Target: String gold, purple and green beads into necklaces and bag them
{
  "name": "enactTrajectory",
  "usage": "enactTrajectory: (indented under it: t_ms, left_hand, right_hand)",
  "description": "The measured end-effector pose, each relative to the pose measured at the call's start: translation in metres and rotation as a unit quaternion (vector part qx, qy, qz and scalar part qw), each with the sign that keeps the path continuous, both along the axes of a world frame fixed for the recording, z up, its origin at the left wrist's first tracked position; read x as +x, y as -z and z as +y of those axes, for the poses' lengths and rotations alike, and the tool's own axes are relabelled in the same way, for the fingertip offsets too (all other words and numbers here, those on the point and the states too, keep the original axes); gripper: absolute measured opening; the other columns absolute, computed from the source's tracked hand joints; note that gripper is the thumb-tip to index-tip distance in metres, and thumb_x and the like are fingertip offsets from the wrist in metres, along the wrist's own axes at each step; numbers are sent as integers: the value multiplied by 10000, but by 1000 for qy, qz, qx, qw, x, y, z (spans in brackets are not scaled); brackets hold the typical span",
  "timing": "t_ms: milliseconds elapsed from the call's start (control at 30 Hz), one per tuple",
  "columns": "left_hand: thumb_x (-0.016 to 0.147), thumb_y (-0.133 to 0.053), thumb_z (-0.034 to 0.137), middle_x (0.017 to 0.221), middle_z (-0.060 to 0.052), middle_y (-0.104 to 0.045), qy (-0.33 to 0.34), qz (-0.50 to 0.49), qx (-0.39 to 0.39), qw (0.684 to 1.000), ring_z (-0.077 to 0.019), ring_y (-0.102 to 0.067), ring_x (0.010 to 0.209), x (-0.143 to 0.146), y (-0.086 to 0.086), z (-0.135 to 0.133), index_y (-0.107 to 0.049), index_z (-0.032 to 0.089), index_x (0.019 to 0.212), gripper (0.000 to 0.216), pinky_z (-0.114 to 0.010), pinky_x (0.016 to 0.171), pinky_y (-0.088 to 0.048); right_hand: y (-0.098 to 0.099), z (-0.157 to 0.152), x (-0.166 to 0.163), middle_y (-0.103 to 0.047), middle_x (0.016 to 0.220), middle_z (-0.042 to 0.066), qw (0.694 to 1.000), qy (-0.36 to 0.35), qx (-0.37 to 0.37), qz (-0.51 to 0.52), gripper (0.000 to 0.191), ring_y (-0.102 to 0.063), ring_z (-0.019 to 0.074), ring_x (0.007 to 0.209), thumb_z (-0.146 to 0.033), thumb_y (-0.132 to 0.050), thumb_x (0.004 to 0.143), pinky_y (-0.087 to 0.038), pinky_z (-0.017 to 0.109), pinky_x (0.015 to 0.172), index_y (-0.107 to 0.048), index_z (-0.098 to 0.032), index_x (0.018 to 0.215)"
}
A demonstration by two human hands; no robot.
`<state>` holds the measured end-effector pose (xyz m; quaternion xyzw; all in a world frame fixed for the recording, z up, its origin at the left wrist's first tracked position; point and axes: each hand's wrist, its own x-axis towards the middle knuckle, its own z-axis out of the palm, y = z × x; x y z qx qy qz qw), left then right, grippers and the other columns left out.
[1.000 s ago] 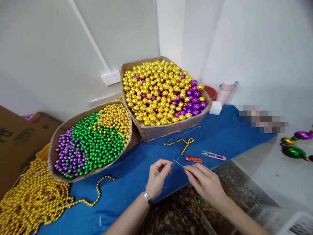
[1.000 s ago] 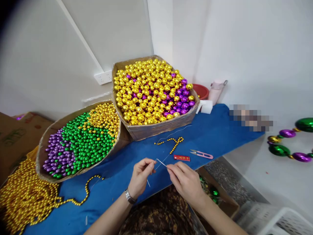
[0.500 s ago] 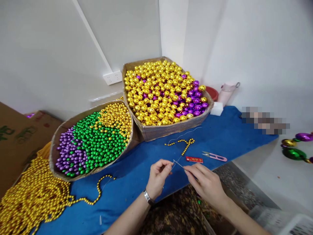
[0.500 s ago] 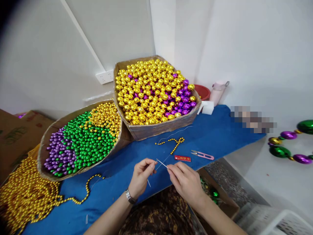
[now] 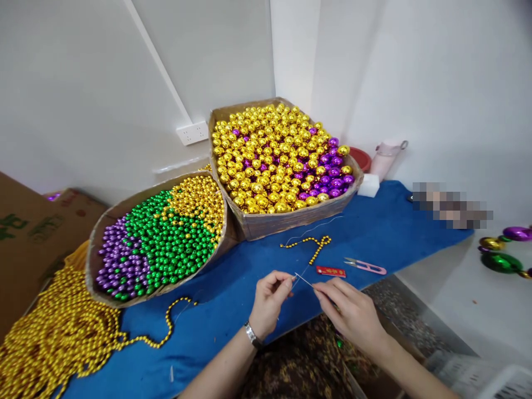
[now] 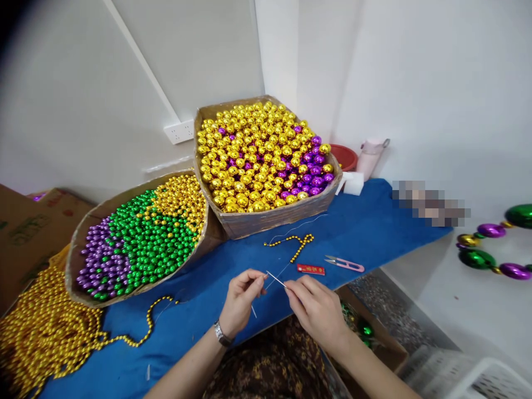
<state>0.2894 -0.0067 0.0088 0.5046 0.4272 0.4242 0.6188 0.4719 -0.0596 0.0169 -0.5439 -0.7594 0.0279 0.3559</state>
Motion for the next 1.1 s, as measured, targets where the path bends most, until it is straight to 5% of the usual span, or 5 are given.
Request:
enactTrajectory:
  t_ms: [600, 767, 833, 967, 1100]
  left_hand:
    - [706, -716, 351, 539, 31, -498, -12, -97, -89, 991, -66, -423, 501, 11, -5, 4, -660, 115, 769, 251, -236, 563, -426]
    - [691, -720, 330, 512, 68, -413, -15, -185, -152, 971, -55, -366, 471, 12, -12, 8, -555, 149, 696, 245, -211, 521, -396]
    - [669, -734, 325, 533, 65, -426, -17, -221, -174, 960, -49, -374, 475, 15, -16, 10, -533, 151, 693, 266, -190, 503, -367]
    - [660, -727, 338, 576, 41, -479, -18, -238, -164, 957, -69, -451, 531, 21, -23, 20, -520, 155, 710, 281, -201, 546, -395]
    - [713, -619, 417, 614, 41, -465, -108, -117, -62, 985, -102, -495, 588, 22, -14, 51, -482, 178, 729, 276, -260, 626, -448]
  right_hand:
    - [-3, -1, -13, -643, 761, 32, 995, -35, -78, 41, 244, -622, 127, 675, -281, -428, 932, -492, 231, 640, -649, -229, 1021]
    - [-4, 2, -19, -686, 871, 46, 883, -132, -278, 355, 323, -678, 144, 707, -326, -376, 956, -561, 278, 631, -508, -225, 1233]
    - [-1, 7, -26, -690, 992, 77, 872, -136, -250, 399, 295, -684, 170, 844, -310, -396, 952, -568, 315, 727, -541, -219, 1193]
    - [-6, 27, -36, -689, 955, 59, 960, -63, -55, 269, 193, -663, 165, 867, -282, -486, 907, -555, 297, 757, -647, -224, 997]
    - [-41, 63, -14, -669, 836, 56, 972, -15, 13, 234, 243, -648, 146, 729, -324, -426, 930, -538, 282, 665, -624, -195, 873]
